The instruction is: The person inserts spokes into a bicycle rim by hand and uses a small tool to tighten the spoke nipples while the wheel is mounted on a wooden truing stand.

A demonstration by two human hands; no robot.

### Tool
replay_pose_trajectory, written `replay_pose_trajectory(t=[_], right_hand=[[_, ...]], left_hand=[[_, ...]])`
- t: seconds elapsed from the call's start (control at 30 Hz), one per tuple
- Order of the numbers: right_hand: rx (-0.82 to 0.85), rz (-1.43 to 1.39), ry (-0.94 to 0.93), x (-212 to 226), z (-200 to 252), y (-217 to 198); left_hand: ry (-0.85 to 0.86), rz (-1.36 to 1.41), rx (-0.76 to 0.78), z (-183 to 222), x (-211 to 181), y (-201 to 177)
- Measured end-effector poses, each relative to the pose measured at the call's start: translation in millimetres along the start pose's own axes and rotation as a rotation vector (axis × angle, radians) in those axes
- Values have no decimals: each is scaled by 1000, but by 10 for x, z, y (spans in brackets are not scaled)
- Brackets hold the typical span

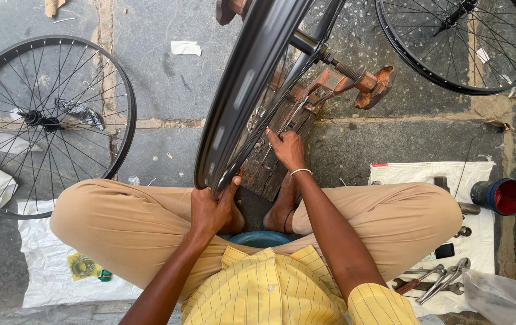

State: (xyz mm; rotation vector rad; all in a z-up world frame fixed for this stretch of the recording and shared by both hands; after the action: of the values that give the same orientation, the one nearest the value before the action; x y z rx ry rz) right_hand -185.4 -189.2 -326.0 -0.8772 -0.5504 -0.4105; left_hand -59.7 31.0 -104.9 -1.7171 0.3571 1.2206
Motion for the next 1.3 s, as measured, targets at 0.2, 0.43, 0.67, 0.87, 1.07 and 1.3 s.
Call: replay_pose_trajectory(t=[0.2, 0.43, 0.67, 0.87, 1.07, 1.3], right_hand=[[-17, -28, -12, 27, 4, -41], [-73, -24, -85, 49, 57, -52], [-14, -10, -17, -123, -119, 66], [-55, -51, -62, -85, 13, 27], [-68, -17, -54, 98, 70, -112], [-60, -26, -38, 61, 88, -91]], left_hand=[[71, -114, -40, -5, -62, -53], [679, -195, -400, -130, -1172, -812], [923, -103, -241, -919, -2539, -1303], [757, -121, -216, -755, -2326, -947], [476, -12, -241, -124, -1005, -507], [237, 7, -114, 17, -252, -144]])
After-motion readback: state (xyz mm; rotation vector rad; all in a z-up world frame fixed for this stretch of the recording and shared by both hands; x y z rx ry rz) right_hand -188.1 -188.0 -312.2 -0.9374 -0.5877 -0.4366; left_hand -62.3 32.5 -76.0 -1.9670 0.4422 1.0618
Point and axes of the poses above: each hand's wrist, its own z-axis away from the middle knuckle, its own y-axis out of the palm, x = y × z, the point moved 6 cm from there along -z, towards the middle knuckle, and after that the axes turned 11 degrees about y, right-handed, at the moved point
